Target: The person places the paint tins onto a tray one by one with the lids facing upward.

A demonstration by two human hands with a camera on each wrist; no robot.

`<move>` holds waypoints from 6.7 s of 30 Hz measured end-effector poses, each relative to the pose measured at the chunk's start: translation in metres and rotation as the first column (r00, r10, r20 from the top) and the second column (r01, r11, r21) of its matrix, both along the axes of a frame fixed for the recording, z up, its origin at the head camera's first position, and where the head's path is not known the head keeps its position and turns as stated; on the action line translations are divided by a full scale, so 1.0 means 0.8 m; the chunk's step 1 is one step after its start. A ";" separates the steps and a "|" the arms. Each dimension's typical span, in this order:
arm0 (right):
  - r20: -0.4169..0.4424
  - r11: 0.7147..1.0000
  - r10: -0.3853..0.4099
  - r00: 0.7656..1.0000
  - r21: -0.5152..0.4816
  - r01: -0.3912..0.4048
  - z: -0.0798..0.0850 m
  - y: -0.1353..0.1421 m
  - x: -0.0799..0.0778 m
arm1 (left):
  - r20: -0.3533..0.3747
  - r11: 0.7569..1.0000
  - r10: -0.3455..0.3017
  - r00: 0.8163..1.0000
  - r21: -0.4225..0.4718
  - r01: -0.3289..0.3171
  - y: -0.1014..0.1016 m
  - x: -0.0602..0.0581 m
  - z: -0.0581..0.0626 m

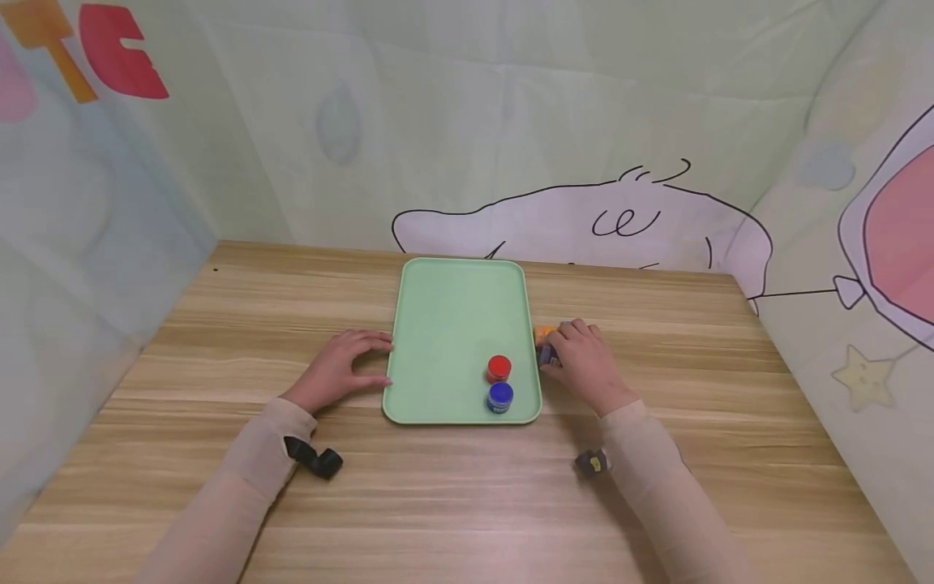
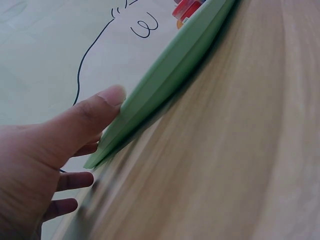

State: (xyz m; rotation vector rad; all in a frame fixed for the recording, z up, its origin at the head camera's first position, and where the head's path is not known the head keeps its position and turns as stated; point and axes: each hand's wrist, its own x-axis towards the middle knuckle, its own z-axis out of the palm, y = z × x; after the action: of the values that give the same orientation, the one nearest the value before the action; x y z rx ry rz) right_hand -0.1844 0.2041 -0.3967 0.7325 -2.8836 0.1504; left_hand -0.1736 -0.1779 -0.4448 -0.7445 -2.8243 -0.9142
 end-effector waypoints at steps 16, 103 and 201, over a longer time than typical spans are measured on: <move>-0.078 0.997 0.035 0.996 0.074 -0.029 -0.007 -0.001 -0.005 | -0.006 1.000 -0.005 1.000 0.000 0.005 0.000 -0.003 0.001; -0.034 0.994 0.053 0.998 -0.093 -0.056 0.006 -0.019 -0.003 | -0.024 1.000 0.002 1.000 -0.007 -0.003 -0.001 0.002 -0.003; 0.226 0.967 0.096 0.969 -0.251 -0.037 -0.012 -0.050 -0.026 | -0.028 1.000 0.008 1.000 -0.015 -0.009 -0.001 0.004 -0.004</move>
State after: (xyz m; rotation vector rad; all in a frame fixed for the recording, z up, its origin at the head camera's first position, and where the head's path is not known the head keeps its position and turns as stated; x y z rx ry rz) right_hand -0.2049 0.1645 -0.4065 0.8135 -2.9810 0.6316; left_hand -0.1707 -0.1787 -0.4476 -0.7405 -2.8107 -0.8752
